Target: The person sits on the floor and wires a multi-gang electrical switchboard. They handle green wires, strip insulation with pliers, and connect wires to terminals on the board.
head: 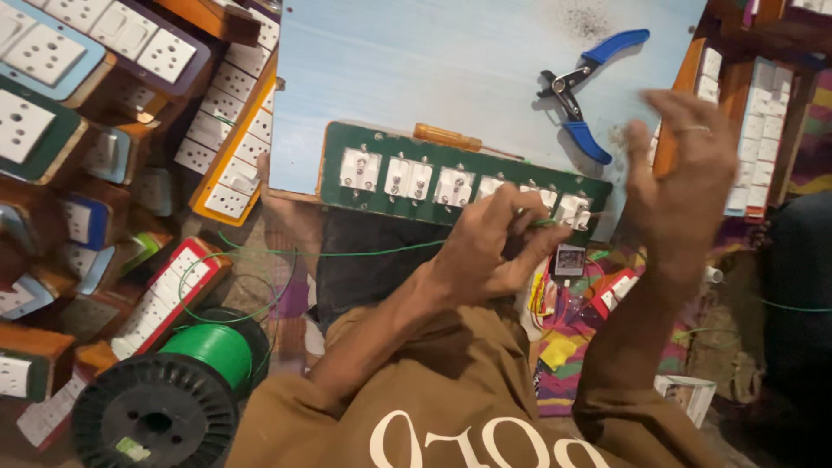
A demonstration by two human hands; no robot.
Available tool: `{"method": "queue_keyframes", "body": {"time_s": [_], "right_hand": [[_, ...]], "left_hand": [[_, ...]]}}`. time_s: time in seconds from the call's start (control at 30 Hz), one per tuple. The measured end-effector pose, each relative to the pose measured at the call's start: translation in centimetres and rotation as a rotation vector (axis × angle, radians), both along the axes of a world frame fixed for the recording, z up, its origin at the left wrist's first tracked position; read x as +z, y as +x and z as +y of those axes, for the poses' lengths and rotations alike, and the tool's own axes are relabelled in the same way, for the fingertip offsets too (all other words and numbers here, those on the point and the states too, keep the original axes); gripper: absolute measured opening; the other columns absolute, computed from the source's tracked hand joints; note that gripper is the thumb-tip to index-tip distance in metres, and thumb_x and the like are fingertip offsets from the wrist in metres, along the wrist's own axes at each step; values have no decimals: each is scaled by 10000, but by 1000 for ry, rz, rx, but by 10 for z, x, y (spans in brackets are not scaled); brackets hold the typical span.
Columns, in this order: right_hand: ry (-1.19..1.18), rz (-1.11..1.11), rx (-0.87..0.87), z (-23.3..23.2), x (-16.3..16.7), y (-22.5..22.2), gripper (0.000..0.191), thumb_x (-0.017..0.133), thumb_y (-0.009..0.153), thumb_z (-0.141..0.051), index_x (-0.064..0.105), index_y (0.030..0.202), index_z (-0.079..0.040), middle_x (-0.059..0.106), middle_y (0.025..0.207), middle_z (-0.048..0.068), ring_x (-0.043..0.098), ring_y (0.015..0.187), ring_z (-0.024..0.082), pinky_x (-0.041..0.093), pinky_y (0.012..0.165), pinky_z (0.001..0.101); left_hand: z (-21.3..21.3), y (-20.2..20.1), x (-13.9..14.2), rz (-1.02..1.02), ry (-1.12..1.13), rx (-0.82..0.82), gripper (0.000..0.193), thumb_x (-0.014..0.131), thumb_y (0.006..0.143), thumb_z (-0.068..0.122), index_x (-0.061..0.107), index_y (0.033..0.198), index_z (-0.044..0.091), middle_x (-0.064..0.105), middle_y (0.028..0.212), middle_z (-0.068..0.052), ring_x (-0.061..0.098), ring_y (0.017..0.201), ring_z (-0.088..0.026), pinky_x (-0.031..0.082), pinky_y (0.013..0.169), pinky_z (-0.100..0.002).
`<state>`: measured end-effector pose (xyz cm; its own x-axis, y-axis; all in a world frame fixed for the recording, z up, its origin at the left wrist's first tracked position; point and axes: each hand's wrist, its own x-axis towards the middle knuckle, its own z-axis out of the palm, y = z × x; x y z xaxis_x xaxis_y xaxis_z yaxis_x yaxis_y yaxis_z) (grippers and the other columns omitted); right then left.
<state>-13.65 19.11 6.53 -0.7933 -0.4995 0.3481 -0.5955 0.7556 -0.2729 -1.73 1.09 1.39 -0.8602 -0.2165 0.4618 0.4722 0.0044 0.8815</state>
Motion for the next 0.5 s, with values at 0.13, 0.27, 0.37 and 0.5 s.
{"method": "queue_keyframes", "body": {"time_s": [0.13, 0.27, 0.37, 0.5], "right_hand": [[-67, -451, 342, -57, 4, 2, 299, 549, 1136, -207, 675, 1376, -78, 686, 1331, 166, 663, 1209, 290, 528, 1027, 416], [111, -538, 501, -95, 4, 3, 367, 478, 1129, -252, 636, 1402, -63, 648, 1229, 191, 654, 1065, 332, 527, 920, 436], [228, -533, 440, -105, 5, -3, 311, 543, 1094, -283, 667, 1265, -55, 629, 1133, 176, 669, 978, 319, 550, 847, 425], [42, -610, 413, -91, 8, -5, 190, 619, 1066, -174, 615, 1149, -4, 604, 1080, 167, 690, 958, 236, 618, 820, 315]], "left_hand": [[-19, 13, 20, 133, 17, 175, 194, 649, 1019, 7, 460, 1058, 31, 662, 920, -126, 607, 881, -239, 528, 781, -336], [-57, 32, 38, 106, 60, 352, 239, 627, 1018, 12, 400, 1006, 87, 748, 985, -51, 725, 1002, -220, 591, 934, -334], [-81, 51, 50, -68, -138, 600, 236, 630, 961, 43, 450, 1112, 48, 753, 964, 19, 723, 999, -198, 386, 1225, -449], [-96, 56, 49, -151, -414, 648, 275, 764, 942, 43, 531, 1083, 73, 744, 998, -10, 706, 1040, -257, 290, 1207, -465]]}}
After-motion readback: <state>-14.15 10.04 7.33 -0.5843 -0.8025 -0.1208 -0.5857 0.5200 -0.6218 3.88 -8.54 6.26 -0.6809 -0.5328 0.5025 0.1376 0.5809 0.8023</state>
